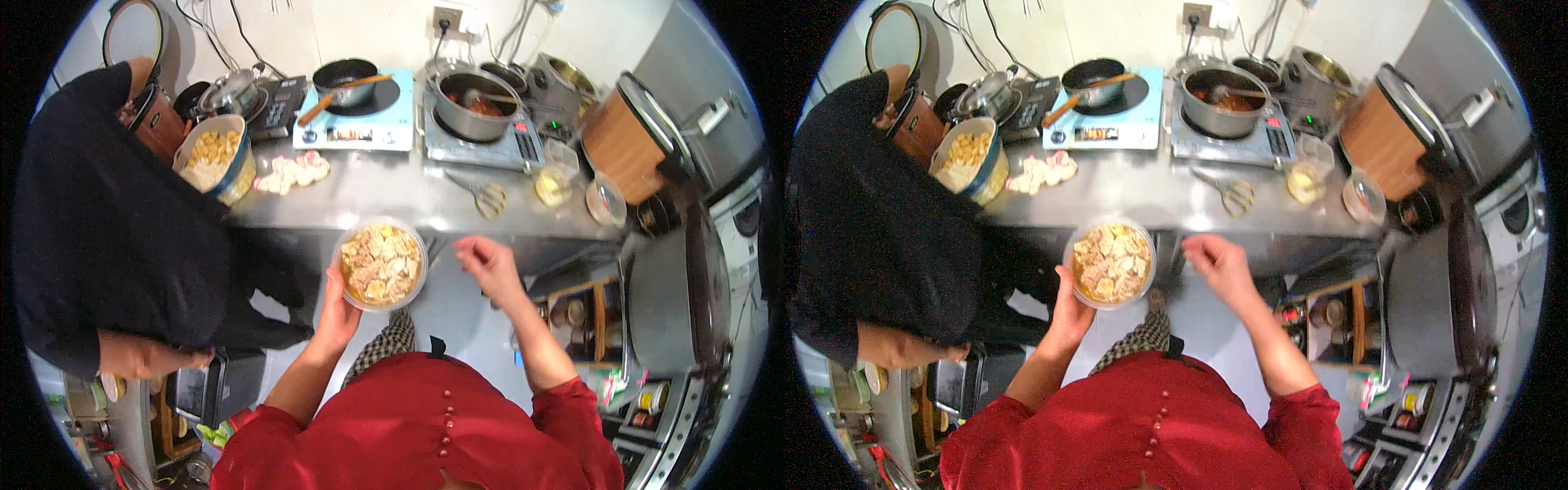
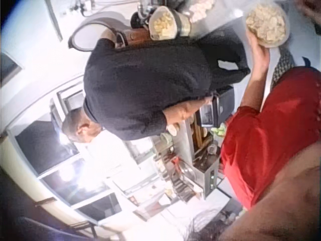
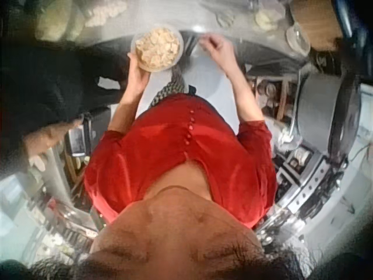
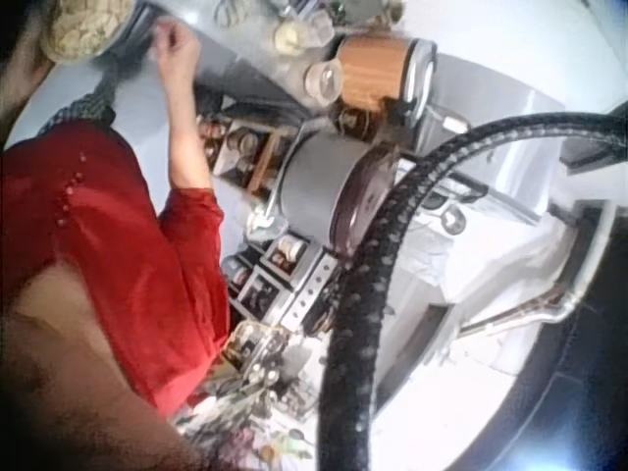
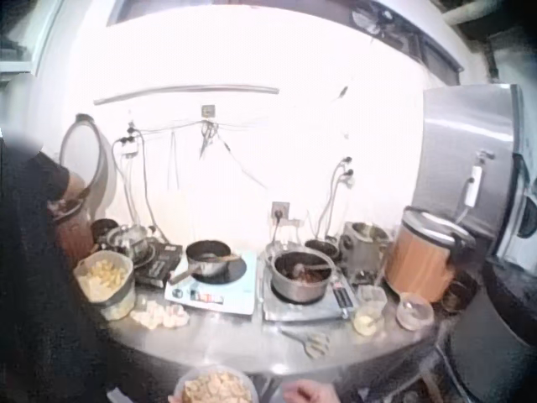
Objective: The person assembles a noodle bowl by adding bean sprouts, cabbage, tofu, and noodles into a plastic container using tongs. They then add cooked meat from a pan, pour broth from a pot, and add seasonings before placing the container on a counter.
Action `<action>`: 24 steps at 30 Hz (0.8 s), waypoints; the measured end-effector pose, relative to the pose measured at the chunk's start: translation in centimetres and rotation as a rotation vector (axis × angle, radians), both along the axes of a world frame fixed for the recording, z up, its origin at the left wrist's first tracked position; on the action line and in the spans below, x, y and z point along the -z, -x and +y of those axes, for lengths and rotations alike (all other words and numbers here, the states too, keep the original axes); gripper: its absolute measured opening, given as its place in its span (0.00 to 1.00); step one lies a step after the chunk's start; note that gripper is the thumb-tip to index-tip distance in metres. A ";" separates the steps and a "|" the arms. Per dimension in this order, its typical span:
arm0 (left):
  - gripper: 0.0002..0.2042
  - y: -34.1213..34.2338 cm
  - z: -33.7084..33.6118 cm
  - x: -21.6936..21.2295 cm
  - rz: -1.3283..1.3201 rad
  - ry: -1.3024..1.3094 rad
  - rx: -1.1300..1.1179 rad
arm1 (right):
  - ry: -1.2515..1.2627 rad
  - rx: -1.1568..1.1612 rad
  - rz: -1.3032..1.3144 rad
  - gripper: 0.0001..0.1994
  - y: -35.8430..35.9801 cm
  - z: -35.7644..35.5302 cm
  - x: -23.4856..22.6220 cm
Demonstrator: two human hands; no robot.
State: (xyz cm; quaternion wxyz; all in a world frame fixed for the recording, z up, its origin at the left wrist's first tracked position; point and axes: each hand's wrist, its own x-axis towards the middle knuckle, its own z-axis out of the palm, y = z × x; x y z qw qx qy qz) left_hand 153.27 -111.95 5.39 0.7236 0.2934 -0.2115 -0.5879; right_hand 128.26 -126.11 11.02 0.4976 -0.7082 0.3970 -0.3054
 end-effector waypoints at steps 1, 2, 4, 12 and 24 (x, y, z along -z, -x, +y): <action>0.41 -0.7 -2.2 0.6 -0.015 0.008 -0.009 | 0.071 -0.018 0.065 0.07 -1.3 -1.3 -0.6; 0.40 -1.3 -4.4 1.2 -0.031 -0.024 -0.033 | 0.112 -0.025 0.140 0.07 -2.4 -3.0 -1.0; 0.41 -2.5 -8.1 2.4 0.000 -0.069 -0.050 | 0.164 -0.030 0.177 0.07 -3.3 -6.8 -1.5; 0.38 -6.1 -17.1 3.2 0.011 -0.019 -0.062 | 0.183 0.053 0.256 0.06 -3.9 -18.2 -1.6; 0.40 -5.2 -22.9 2.8 0.064 -0.154 -0.134 | 1.125 0.195 0.969 0.23 6.5 -38.8 -6.5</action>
